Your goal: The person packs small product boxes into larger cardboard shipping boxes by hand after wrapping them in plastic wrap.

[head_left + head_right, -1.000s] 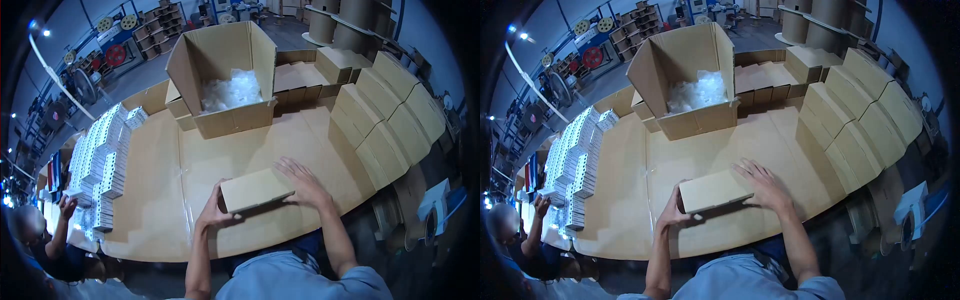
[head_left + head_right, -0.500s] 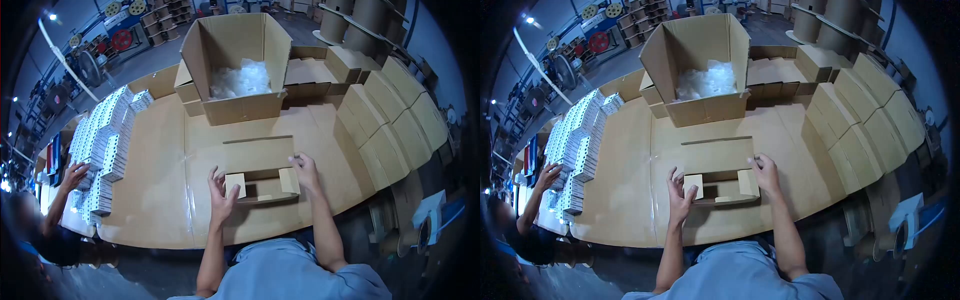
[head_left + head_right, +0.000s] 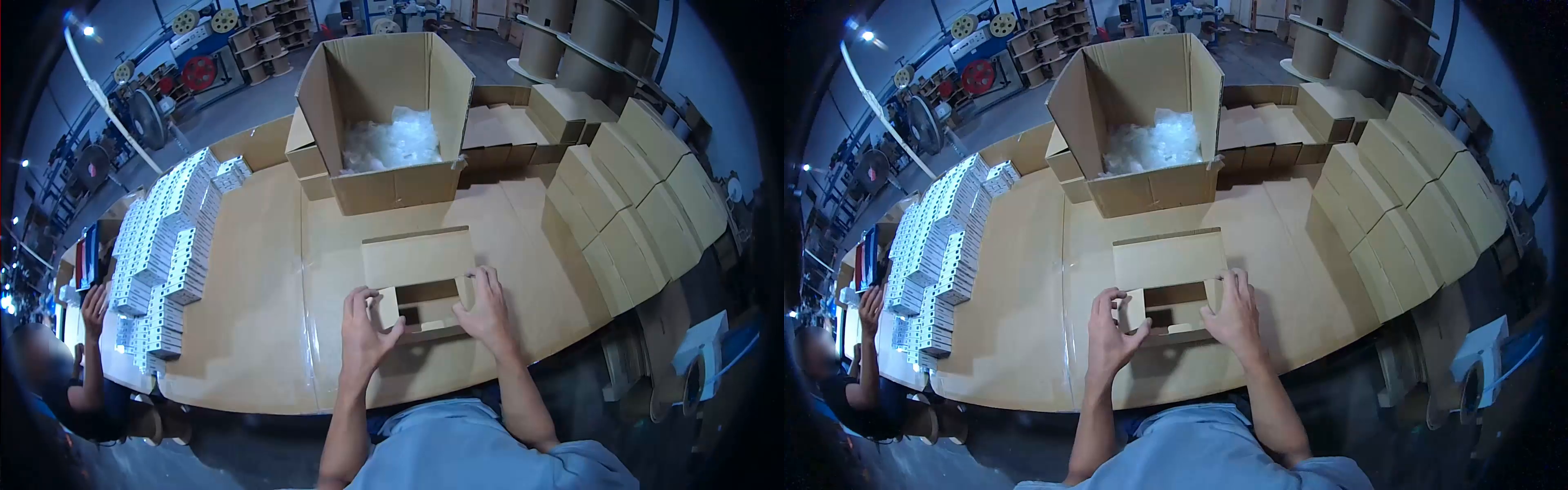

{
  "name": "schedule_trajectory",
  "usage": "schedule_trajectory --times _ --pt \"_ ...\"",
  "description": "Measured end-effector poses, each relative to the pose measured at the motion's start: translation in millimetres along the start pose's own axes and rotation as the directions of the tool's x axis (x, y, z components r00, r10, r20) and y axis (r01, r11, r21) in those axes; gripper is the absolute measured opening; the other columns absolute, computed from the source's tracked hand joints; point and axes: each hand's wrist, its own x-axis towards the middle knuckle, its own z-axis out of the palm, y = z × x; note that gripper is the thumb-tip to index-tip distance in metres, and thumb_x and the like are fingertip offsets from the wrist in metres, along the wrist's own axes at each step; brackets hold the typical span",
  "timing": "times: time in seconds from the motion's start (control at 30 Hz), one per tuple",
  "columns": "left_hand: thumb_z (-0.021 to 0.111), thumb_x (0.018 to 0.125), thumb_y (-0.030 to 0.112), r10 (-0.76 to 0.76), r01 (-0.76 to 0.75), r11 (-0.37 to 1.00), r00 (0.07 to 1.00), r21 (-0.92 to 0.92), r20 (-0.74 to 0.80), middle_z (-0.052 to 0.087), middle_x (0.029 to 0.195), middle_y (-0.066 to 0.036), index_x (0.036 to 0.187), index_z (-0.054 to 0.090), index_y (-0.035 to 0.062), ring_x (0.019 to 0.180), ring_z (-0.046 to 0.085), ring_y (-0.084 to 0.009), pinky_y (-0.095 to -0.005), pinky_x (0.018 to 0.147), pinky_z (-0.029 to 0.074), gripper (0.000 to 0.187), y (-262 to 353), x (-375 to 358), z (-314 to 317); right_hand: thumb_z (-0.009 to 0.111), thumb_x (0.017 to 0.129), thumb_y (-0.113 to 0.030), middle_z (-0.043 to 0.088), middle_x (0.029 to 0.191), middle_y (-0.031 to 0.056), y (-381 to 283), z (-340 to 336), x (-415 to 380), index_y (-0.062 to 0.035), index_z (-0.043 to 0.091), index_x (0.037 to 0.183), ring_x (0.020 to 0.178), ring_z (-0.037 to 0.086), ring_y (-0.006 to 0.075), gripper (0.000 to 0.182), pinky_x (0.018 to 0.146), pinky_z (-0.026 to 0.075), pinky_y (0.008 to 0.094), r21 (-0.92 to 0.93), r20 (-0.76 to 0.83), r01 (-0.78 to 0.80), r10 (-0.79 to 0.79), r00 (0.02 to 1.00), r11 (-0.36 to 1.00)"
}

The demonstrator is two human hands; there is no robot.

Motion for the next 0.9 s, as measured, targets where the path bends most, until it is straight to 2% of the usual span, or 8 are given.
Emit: schedule_trajectory --times 0.1,0.23,0.33,0.5,0.63,0.8,0.83,0.9 --pt "0.065 0.091 0.014 -0.24 0.247 0.941 0.969 -0.234 0.056 0.061 0.128 -0.025 0.129 0.052 -0.0014 0.116 0.062 -0.0381 -0.0426 0.098 0.05 0.043 -4 13 -7 0.066 0.08 -0.003 0.052 0.12 0.0122 32 8 29 -0.0066 0.055 0.119 0.112 0.056 0.0307 0.04 0.092 0.05 0.0413 0.449 0.207 -0.211 0.129 0.97 0.868" --pt "0.053 0.1 0.021 -0.225 0.205 0.826 0.974 -0.526 0.026 0.061 0.125 -0.019 0.134 0.049 -0.0007 0.119 0.059 -0.0272 -0.0379 0.1 0.046 0.041 -41 34 4 0.049 0.085 0.01 0.053 0.118 0.0041 50 -1 68 -0.0044 0.061 0.116 0.113 0.054 0.0166 0.036 0.093 0.047 0.034 0.708 0.402 -0.349 0.056 0.914 0.613" --pt "0.05 0.102 0.023 -0.159 0.134 0.813 0.987 -0.567 0.006 0.059 0.126 -0.019 0.134 0.048 -0.0005 0.121 0.056 -0.0265 -0.0383 0.105 0.043 0.04 -66 69 26 0.05 0.089 0.007 0.055 0.119 0.0044 66 20 106 -0.0038 0.061 0.117 0.114 0.054 0.0153 0.032 0.096 0.045 0.0308 0.686 0.157 -0.031 -0.107 0.982 0.727" --pt "0.048 0.105 0.023 -0.115 0.092 0.857 0.993 -0.506 -0.014 0.057 0.13 -0.021 0.135 0.046 -0.0009 0.126 0.054 -0.03 -0.0391 0.108 0.04 0.038 -76 146 56 0.05 0.101 -0.009 0.057 0.115 0.0054 84 49 190 -0.0021 0.062 0.115 0.11 0.056 0.0159 0.02 0.097 0.043 0.0281 0.657 0.122 -0.086 0.008 0.993 0.749" --pt "0.043 0.107 0.025 -0.142 0.093 0.882 0.987 -0.463 -0.073 0.06 0.124 -0.022 0.133 0.045 -0.0006 0.117 0.058 -0.0304 -0.0398 0.102 0.043 0.036 -77 185 67 0.048 0.101 -0.01 0.059 0.115 0.0103 90 63 233 -0.0021 0.061 0.115 0.11 0.058 0.0216 0.021 0.098 0.045 0.0338 0.477 -0.12 0.212 -0.176 0.977 0.853" --pt "0.038 0.109 0.027 -0.293 0.246 0.87 0.955 -0.427 -0.047 0.062 0.114 -0.022 0.132 0.046 -0.0009 0.1 0.062 -0.0272 -0.0376 0.09 0.047 0.037 -68 193 69 0.05 0.097 -0.005 0.06 0.113 0.0181 66 52 237 -0.0046 0.051 0.123 0.106 0.061 0.0345 0.025 0.092 0.048 0.0428 0.394 -0.128 0.066 -0.016 0.992 0.917" --pt "0.039 0.109 0.027 -0.125 0.059 0.954 0.97 -0.295 -0.209 0.063 0.106 -0.018 0.133 0.047 -0.0012 0.085 0.06 -0.0231 -0.0366 0.08 0.049 0.038 -76 194 77 0.051 0.096 -0.005 0.061 0.113 0.0189 54 43 237 -0.0048 0.05 0.123 0.104 0.062 0.0353 0.027 0.091 0.048 0.0438 0.418 -0.131 0.032 0.026 0.991 0.908" --pt "0.039 0.109 0.028 -0.086 0.001 0.956 0.957 -0.295 -0.276 0.063 0.105 -0.017 0.134 0.047 -0.0014 0.081 0.06 -0.0222 -0.0368 0.078 0.05 0.04 -85 192 85 0.057 0.093 -0.002 0.061 0.109 0.021 65 54 241 -0.0046 0.049 0.123 0.101 0.061 0.0375 0.031 0.088 0.048 0.0459 0.425 -0.157 0.034 0.037 0.987 0.905"
